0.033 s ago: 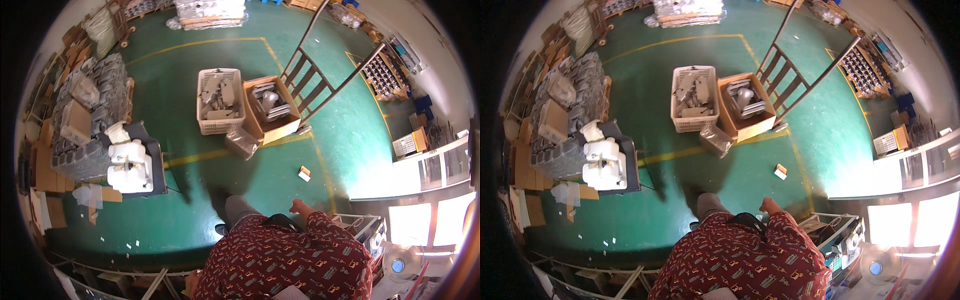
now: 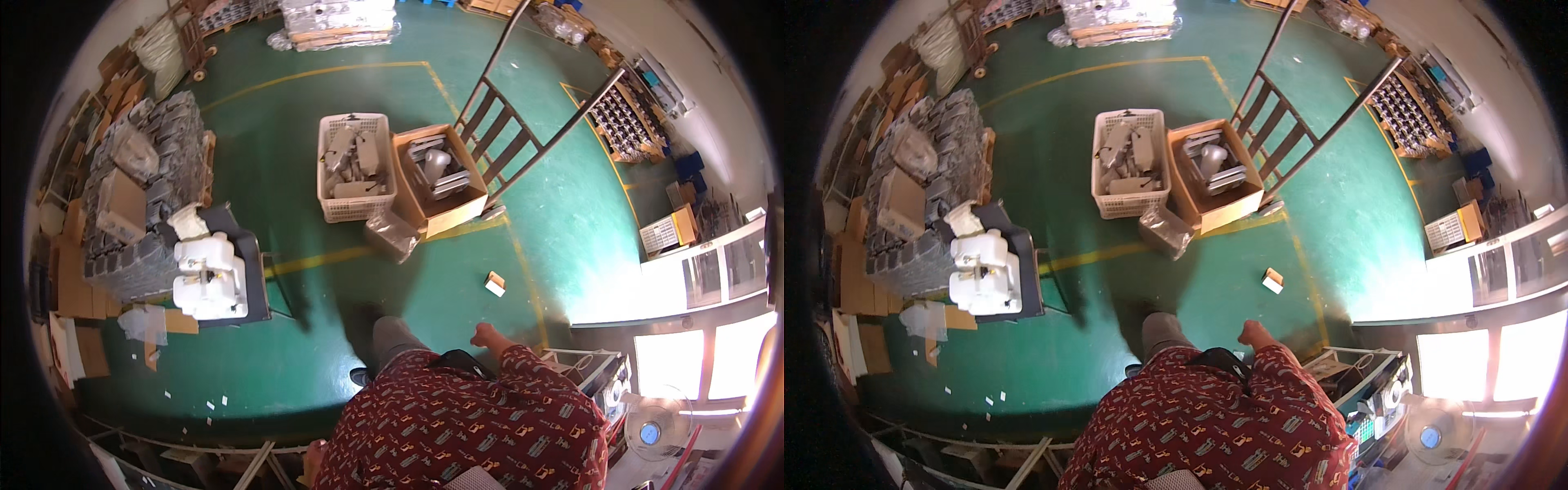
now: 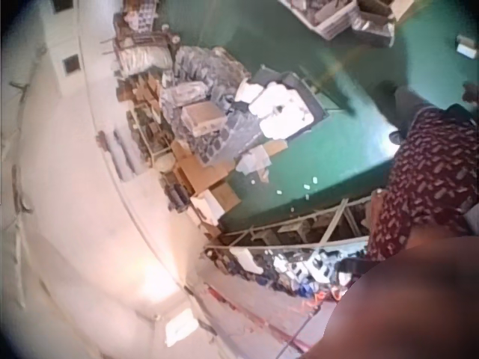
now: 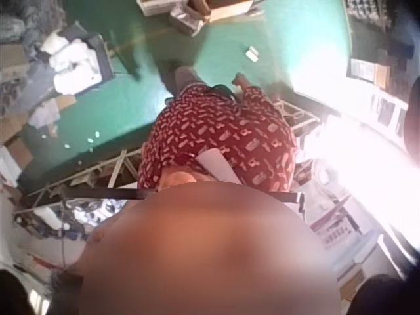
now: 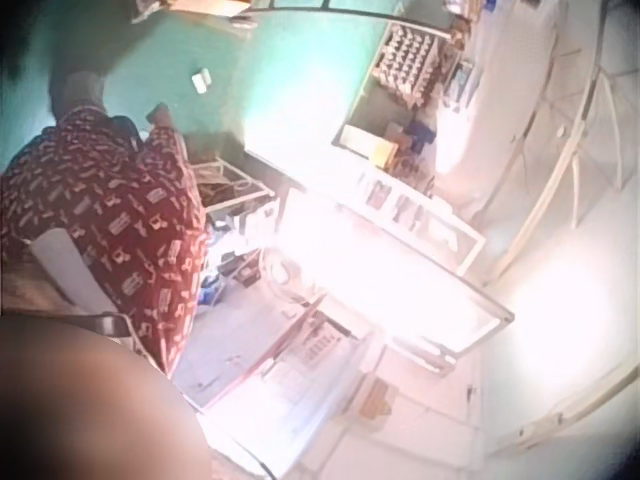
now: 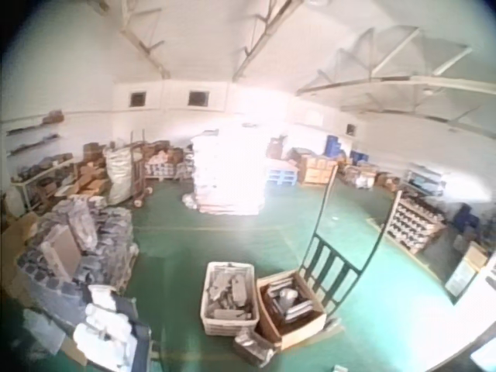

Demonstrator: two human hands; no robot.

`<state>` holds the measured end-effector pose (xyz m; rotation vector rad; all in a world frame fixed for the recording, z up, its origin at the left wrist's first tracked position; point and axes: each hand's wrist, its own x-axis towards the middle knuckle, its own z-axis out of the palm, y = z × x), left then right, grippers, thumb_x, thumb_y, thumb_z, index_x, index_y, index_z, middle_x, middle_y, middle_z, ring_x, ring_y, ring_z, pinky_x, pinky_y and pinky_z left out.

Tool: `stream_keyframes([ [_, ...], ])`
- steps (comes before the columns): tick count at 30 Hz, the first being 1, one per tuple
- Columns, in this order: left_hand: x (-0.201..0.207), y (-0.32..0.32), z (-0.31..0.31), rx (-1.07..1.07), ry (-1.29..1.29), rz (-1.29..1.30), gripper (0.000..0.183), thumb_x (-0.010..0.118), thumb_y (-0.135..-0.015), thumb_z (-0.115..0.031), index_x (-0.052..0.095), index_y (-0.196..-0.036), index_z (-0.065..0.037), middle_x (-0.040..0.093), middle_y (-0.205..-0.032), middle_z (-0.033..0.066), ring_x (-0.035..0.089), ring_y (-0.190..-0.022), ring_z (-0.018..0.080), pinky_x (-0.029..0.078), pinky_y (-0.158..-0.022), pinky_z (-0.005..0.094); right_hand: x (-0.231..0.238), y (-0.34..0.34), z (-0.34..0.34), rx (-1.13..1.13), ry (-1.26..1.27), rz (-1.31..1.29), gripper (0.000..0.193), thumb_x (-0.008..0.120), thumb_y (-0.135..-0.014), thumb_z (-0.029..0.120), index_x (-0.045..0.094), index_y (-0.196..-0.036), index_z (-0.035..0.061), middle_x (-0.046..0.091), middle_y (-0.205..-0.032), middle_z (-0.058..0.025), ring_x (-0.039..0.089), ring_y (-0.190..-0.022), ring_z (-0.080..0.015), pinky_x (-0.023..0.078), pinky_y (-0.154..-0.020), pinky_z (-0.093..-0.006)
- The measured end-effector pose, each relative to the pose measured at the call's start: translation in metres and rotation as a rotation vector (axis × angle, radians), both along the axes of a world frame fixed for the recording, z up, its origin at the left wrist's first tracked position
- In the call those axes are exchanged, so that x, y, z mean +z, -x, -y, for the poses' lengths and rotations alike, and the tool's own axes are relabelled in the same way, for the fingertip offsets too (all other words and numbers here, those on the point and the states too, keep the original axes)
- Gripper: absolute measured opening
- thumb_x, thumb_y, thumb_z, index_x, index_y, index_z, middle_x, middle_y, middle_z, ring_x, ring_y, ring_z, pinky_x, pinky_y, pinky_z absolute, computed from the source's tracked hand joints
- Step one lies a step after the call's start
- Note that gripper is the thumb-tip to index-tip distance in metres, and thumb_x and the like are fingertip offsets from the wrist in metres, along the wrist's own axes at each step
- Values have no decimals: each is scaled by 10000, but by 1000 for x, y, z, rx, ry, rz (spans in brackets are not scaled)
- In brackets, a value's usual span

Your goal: The person assembles a small white plastic device using a roll of tape, scissors, and a black cylindrical component. They cut tape, wrap it around the device, insert the black component, and secure it with additional tape. The person also handles a white foam sheet and a plastic bag during the process.

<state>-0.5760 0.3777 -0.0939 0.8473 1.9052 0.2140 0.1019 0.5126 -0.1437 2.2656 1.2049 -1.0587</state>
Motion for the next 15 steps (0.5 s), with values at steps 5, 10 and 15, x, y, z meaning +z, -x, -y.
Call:
stream_keyframes([
  [5,-12,-45,-62,-23,-46,-29,232,667,-839,-116,686,-1031,13,586,-761,44,542,-674,119,468,-616,330,7,-49,-101,23,-168,-17,355,690,-786,262,725,-1082,69,695,-1153,-212,661,-1093,-397,549,-925,-483],
  [10,-43,-104,-102,73,-7,72,271,670,-837,-135,681,-1048,35,601,-809,47,559,-739,125,477,-655,323,21,-129,-250,47,-272,-43,406,680,-817,261,671,-1194,108,671,-1196,-207,638,-1129,-395,535,-943,-500],
  [15,-45,-274,-170,71,166,-70,255,663,-846,-139,674,-1037,30,597,-806,49,559,-740,134,477,-657,328,-62,-245,-416,317,-374,-34,367,681,-815,235,641,-1151,94,616,-1211,-175,582,-1180,-391,531,-940,-511],
])
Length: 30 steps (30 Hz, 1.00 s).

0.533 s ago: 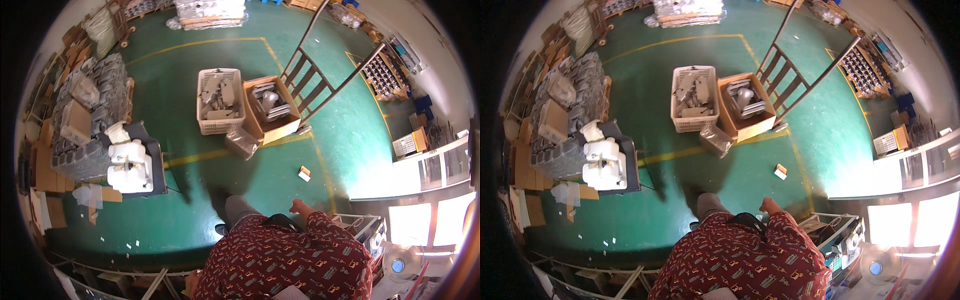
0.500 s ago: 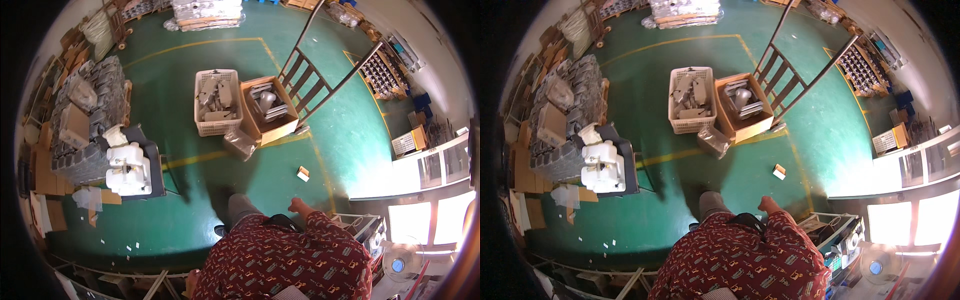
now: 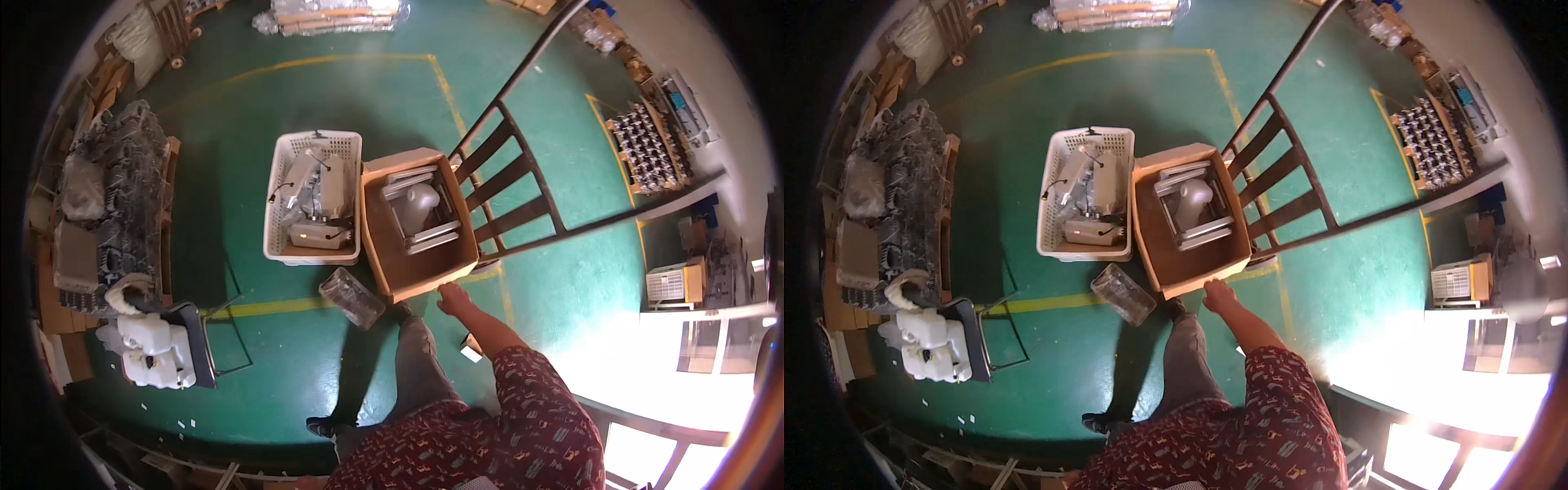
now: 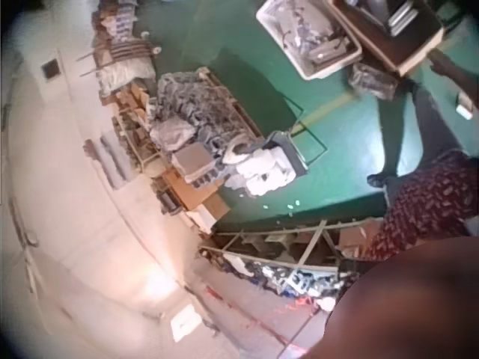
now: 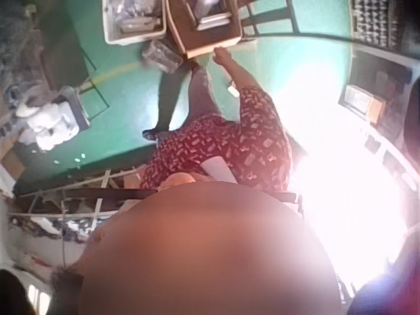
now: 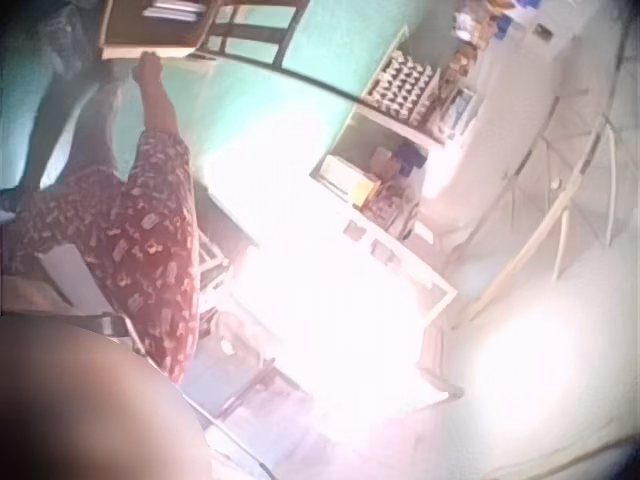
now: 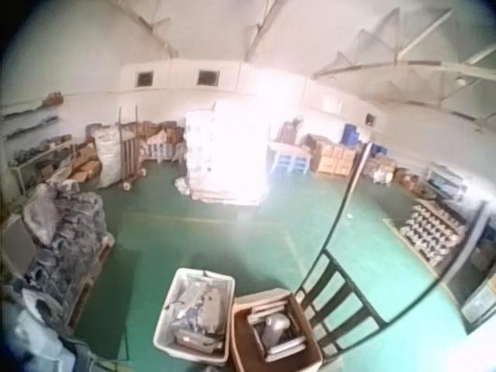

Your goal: The person assembles a small white plastic device using a roll of tape, scissors, and a black cylindrical component. They cut tape, wrap it around the device, insert the black component, and secure it with additional tape. The person also handles a white foam sheet and a plastic bag during the process.

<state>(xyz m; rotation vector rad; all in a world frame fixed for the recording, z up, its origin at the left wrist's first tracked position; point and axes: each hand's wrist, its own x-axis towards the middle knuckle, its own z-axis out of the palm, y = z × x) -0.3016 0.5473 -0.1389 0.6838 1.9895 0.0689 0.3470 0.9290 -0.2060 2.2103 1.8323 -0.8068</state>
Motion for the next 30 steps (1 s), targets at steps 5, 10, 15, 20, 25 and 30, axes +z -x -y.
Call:
stream_keyframes([
  [5,8,-149,-81,104,168,-36,239,656,-855,-143,667,-1026,25,594,-804,51,558,-741,143,476,-660,333,-86,-52,-167,257,45,114,357,660,-817,166,591,-1150,57,565,-1264,-162,545,-1198,-372,546,-927,-516],
  [10,-19,-222,-170,133,208,-37,224,649,-864,-147,661,-1015,19,590,-801,53,558,-742,152,475,-662,338,-172,-91,-279,531,7,320,431,624,-881,167,571,-1293,51,491,-1434,-101,539,-1229,-283,528,-837,-464],
  [15,-32,-256,-195,207,258,-85,210,642,-873,-151,654,-1004,14,586,-799,55,557,-743,162,474,-665,342,-226,-83,-360,566,33,351,396,563,-927,194,593,-1304,77,473,-1465,-72,545,-1217,-257,517,-833,-487],
  [20,-41,-267,-198,253,295,-109,197,635,-882,-155,647,-993,8,583,-796,57,557,-744,171,473,-667,347,-273,-86,-388,715,254,548,373,586,-921,217,627,-1278,117,569,-1365,-44,565,-1180,-225,516,-784,-519],
  [25,-41,-275,-182,295,294,-103,186,628,-891,-159,640,-982,3,579,-794,59,556,-745,180,472,-669,352,-290,-93,-380,626,299,600,233,616,-906,239,735,-1083,146,740,-1022,-37,710,-941,-262,529,-527,-499],
  [30,-39,-286,-162,319,238,-73,176,621,-900,-163,633,-971,-2,576,-791,61,555,-746,189,471,-672,357,-262,-94,-352,873,296,636,184,639,-880,222,765,-989,145,756,-908,-52,727,-822,-268,528,-503,-490],
])
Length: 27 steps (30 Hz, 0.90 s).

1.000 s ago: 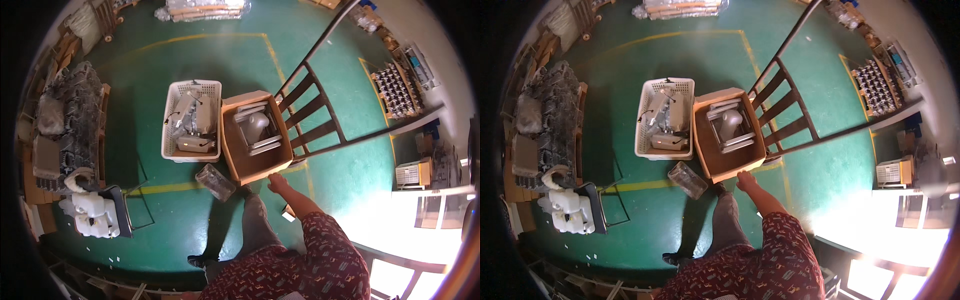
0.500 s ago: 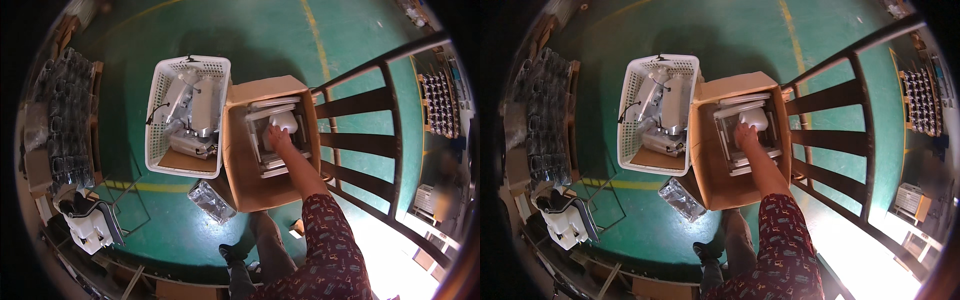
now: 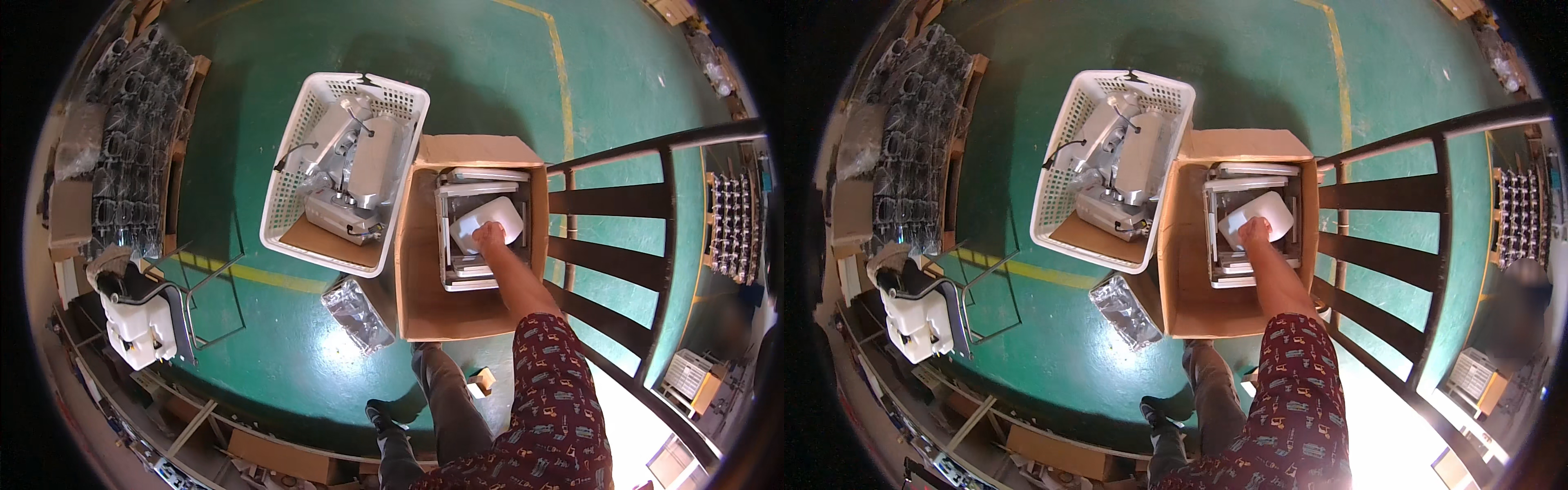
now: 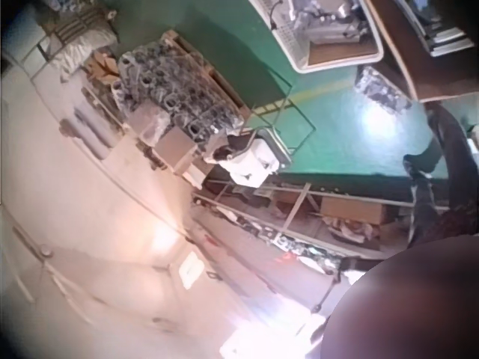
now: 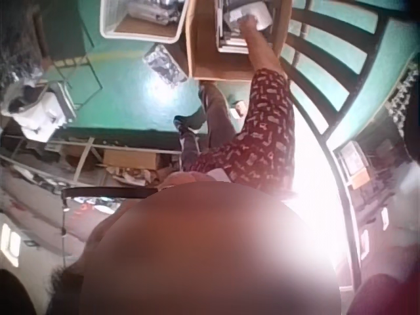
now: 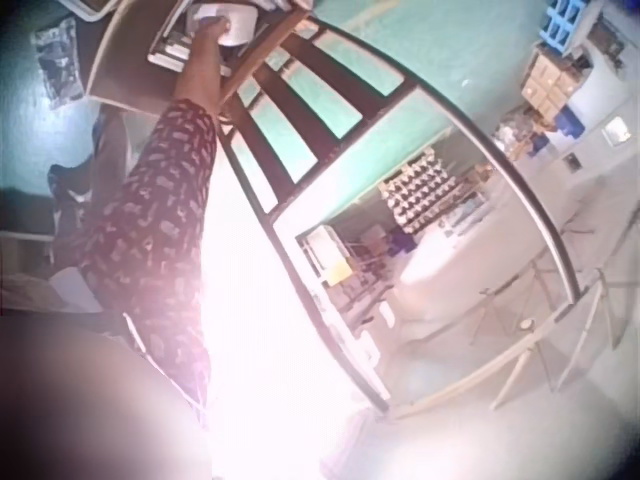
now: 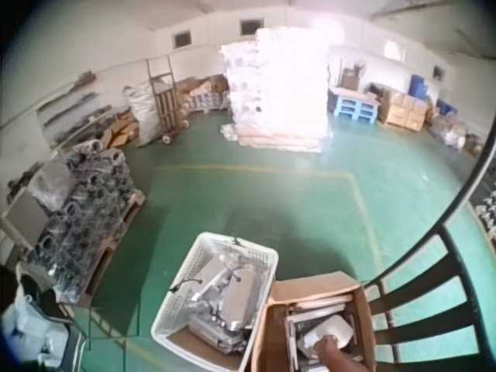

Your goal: The person assembles a small white plastic device using a roll of tape, scissors, and a black cylindrical component. They cut tape, wrap it around the device, insert the black component, and secure it with additional tape. The person also handles a white foam sheet and a plastic bag during the process.

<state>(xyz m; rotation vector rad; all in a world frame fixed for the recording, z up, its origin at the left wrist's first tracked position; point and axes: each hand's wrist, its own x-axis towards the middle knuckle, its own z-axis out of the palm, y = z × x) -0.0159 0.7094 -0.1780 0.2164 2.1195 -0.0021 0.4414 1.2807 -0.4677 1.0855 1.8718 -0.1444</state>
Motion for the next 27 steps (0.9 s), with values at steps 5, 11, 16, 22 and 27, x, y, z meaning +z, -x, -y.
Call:
stream_keyframes([
  [5,-5,-9,29,29,-73,7,167,614,-909,-167,626,-960,-8,572,-789,63,555,-748,198,470,-674,362,68,-22,24,156,133,240,252,607,-929,247,768,-1075,120,726,-1067,-97,627,-1048,-340,508,-659,-575],
  [11,-19,-32,60,90,-104,14,160,605,-920,-172,618,-946,-14,568,-786,66,554,-749,209,469,-677,367,72,-70,25,28,2,306,295,535,-986,233,635,-1256,167,616,-1239,-105,569,-1146,-339,483,-711,-635],
  [16,-19,-48,71,158,-42,-12,157,598,-929,-176,611,-935,-20,564,-784,68,554,-750,218,468,-679,372,71,-75,22,-42,-30,91,298,521,-996,269,610,-1278,234,585,-1297,-91,583,-1180,-305,507,-740,-588],
  [22,-12,-56,73,200,-7,-17,156,590,-939,-180,603,-922,-26,560,-781,70,553,-751,229,467,-682,378,80,-64,-1,87,57,119,322,519,-1000,270,560,-1317,306,571,-1327,-80,568,-1212,-279,410,-916,-589],
  [27,-9,-64,75,196,-32,12,158,583,-948,-184,596,-911,-32,556,-778,72,553,-752,238,466,-685,383,101,-95,-2,348,-200,13,287,546,-963,268,606,-1239,323,640,-1129,-40,573,-1148,-269,382,-912,-535],
])
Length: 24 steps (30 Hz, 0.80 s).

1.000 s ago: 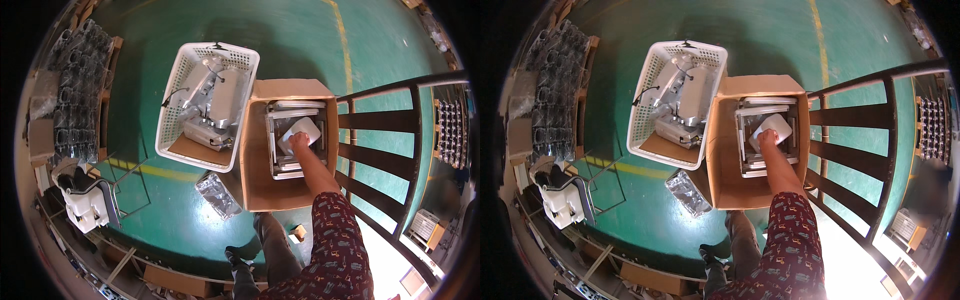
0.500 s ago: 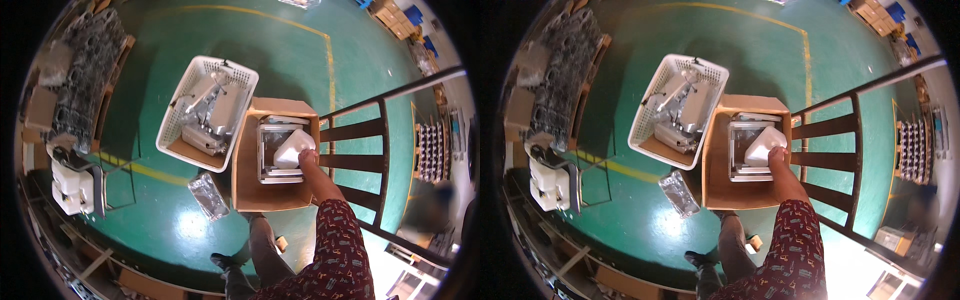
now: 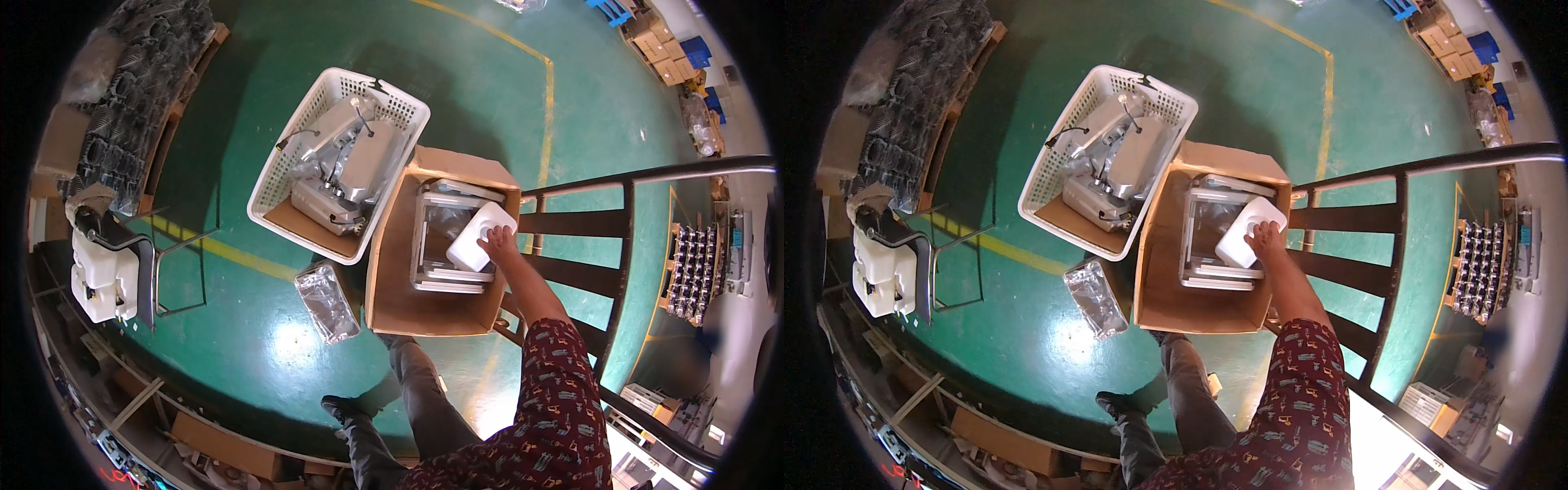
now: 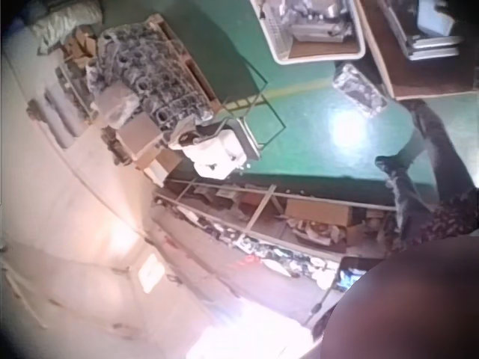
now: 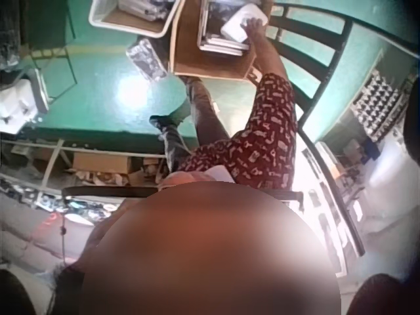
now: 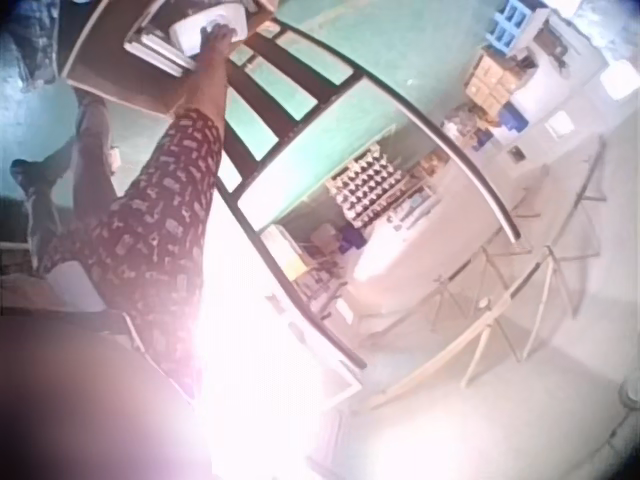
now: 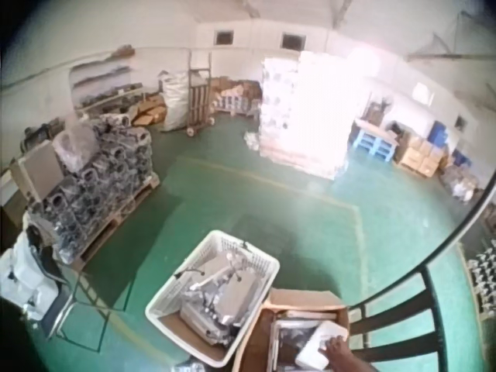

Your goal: The person assembles a small white plastic device using a roll of tape, scissors, and a black cylindrical component. They cut tape, wrap it around the device, insert the black component, and secure it with additional tape. The person also handles a white foam sheet and a plastic bag during the process.

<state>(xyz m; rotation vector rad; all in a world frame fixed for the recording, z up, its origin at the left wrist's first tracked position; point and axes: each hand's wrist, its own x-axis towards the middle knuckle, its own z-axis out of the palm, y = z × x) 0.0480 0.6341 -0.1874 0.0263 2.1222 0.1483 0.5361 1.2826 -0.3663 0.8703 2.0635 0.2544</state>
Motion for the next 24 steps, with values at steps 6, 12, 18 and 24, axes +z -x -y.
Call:
stream_keyframes([
  [6,21,-20,56,27,-75,-9,164,574,-959,-189,587,-898,-38,552,-775,74,552,-754,249,465,-688,389,120,33,-1,-299,-120,-279,362,577,-902,171,607,-1261,207,697,-932,-117,690,-900,-312,483,-777,-464],
  [12,19,-58,192,-84,-339,-79,172,566,-970,-194,579,-885,-45,548,-772,77,551,-755,260,464,-690,394,154,74,88,-1188,208,-833,208,541,-959,234,682,-1094,163,665,-803,-76,673,-760,-232,543,-649,-425],
  [18,91,-48,87,766,-679,-16,782,709,-939,-387,384,-1495,55,483,-1485,237,482,-1362,320,395,-1104,414,216,317,292,-1719,1465,-696,182,576,-981,334,642,-871,206,532,-619,52,496,-530,-80,438,-521,-324],
  [24,183,26,106,1019,-1367,-46,804,789,-865,-367,411,-1448,38,575,-1321,162,565,-1220,249,458,-1051,378,305,487,493,-1251,1826,-238,307,517,-1016,431,667,-1154,202,712,-981,32,664,-828,-148,540,-631,-376],
])
